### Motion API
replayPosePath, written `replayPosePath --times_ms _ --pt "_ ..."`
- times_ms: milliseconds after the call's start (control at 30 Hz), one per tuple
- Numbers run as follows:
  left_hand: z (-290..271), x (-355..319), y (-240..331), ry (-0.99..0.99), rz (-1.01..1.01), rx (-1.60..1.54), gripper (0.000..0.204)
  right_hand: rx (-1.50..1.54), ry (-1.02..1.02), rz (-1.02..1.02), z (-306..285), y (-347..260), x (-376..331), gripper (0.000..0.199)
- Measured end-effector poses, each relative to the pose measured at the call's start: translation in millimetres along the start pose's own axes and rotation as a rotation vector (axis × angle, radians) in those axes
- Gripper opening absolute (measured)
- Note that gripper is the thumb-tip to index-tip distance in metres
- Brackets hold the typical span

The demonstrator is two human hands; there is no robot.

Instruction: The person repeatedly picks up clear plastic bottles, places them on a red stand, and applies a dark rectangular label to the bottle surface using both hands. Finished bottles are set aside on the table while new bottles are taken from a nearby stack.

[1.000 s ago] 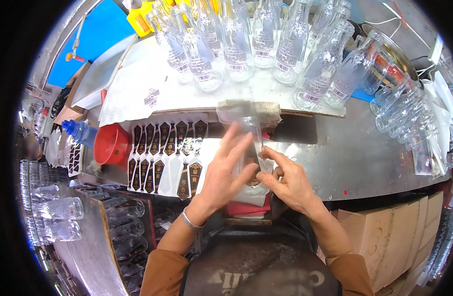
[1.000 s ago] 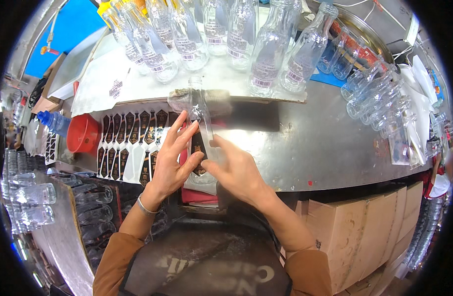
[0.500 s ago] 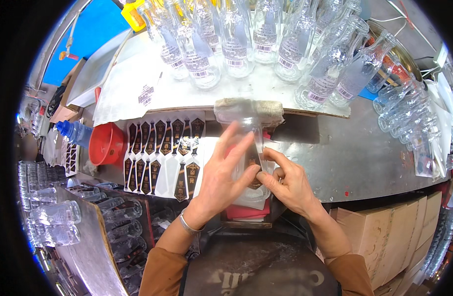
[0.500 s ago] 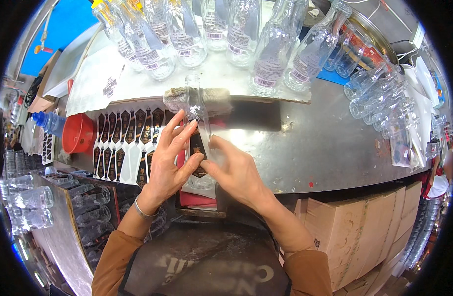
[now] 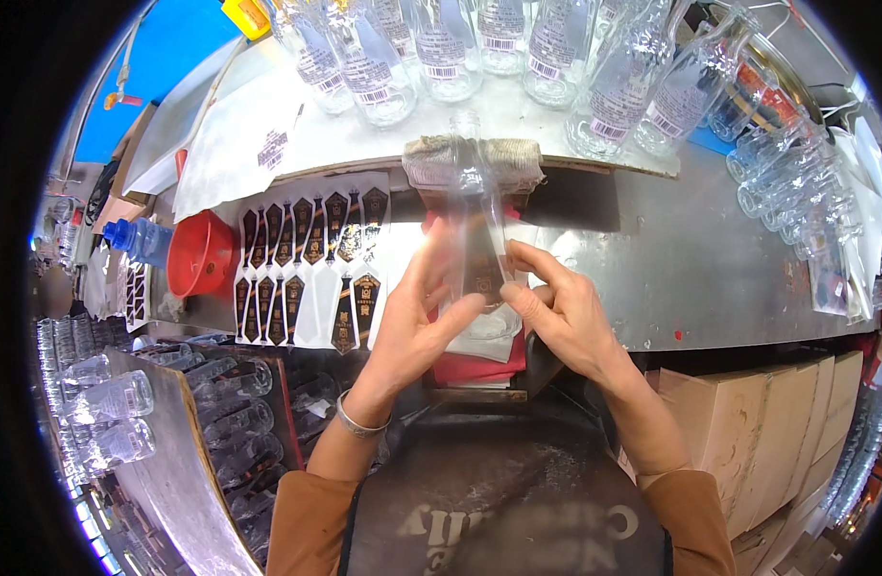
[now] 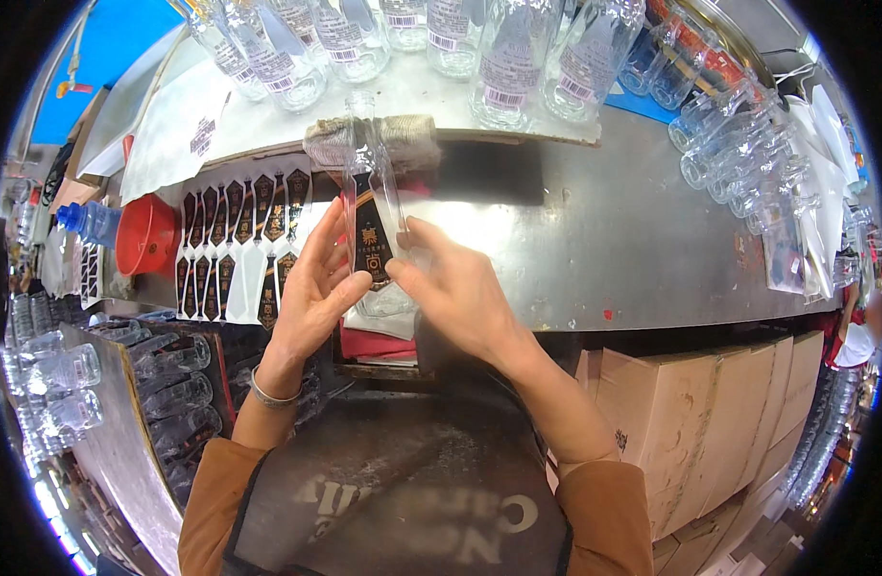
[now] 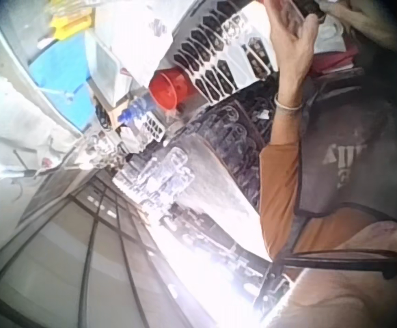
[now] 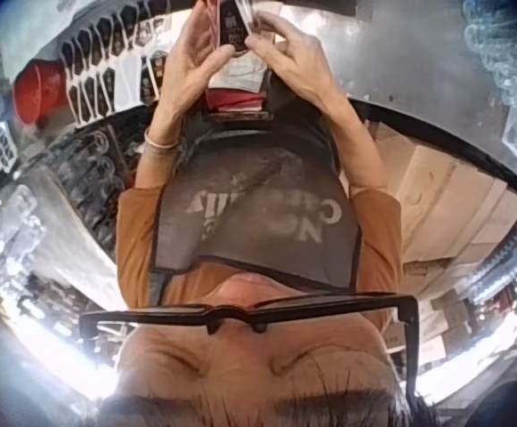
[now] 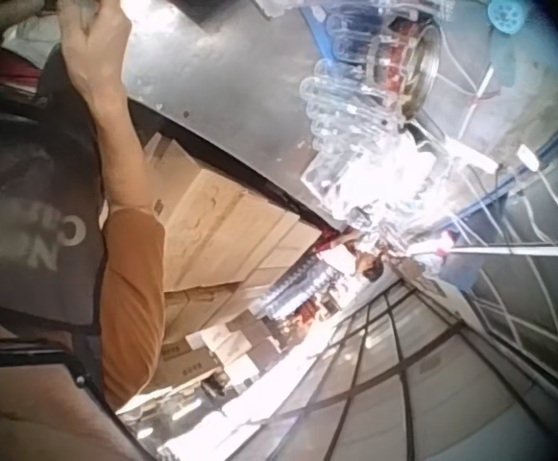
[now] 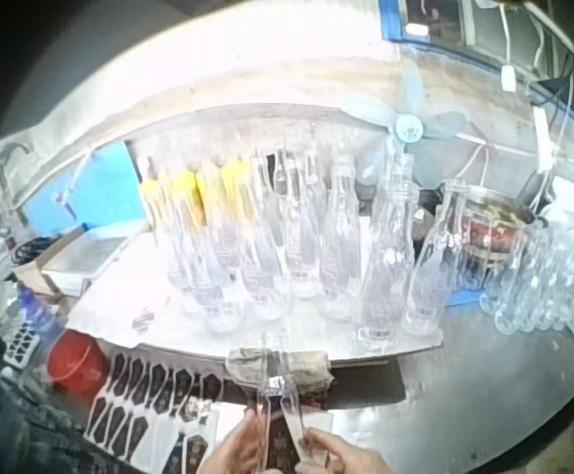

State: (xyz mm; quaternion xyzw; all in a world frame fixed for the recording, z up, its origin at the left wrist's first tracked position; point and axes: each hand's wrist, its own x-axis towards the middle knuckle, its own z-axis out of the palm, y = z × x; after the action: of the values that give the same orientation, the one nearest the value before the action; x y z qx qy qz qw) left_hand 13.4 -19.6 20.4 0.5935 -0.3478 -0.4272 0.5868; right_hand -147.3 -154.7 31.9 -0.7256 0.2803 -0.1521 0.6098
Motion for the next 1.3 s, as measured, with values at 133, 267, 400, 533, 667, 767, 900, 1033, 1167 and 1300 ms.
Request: replayPosePath --times_ms 133,267,400,533,667,767,900,1033,1167,1300 --pt "5 -5 -1 -0.002 0.019 -0.079 0.083 -0.051 -0.013 -0.045 2 5 -1 0.053" --pt "1 -2 -4 0.000 0.042 -0.129 0.078 0.054 -0.009 -0.020 2 10 0 0.050" --pt "3 0 -6 0.016 0.049 -0.161 0.072 0.058 -0.007 -0.016 4 8 2 0.048" --pt "3 -1 -7 0.029 0.048 -0.163 0.071 0.021 -0.007 -0.013 5 7 2 0.049" --pt "3 0 -8 0.025 0.047 -0.185 0.070 0.013 0.000 -0.024 6 8 1 0.050" --pt "2 0 -9 0.021 0.045 -0.187 0.070 0.005 -0.007 -0.005 6 7 1 0.049" --pt "1 2 -6 0.015 0.052 -0.141 0.071 0.026 -0.015 0.014 3 5 2 0.050" --pt "4 6 4 0.098 0.174 -0.030 0.067 0.199 -0.043 0.042 -1 14 6 0.054" --pt "1 20 15 0.147 0.336 0.522 0.058 0.145 -0.006 0.063 2 11 8 0.053" --pt "5 24 23 0.153 0.351 0.638 0.054 0.084 0.008 0.038 3 5 6 0.054"
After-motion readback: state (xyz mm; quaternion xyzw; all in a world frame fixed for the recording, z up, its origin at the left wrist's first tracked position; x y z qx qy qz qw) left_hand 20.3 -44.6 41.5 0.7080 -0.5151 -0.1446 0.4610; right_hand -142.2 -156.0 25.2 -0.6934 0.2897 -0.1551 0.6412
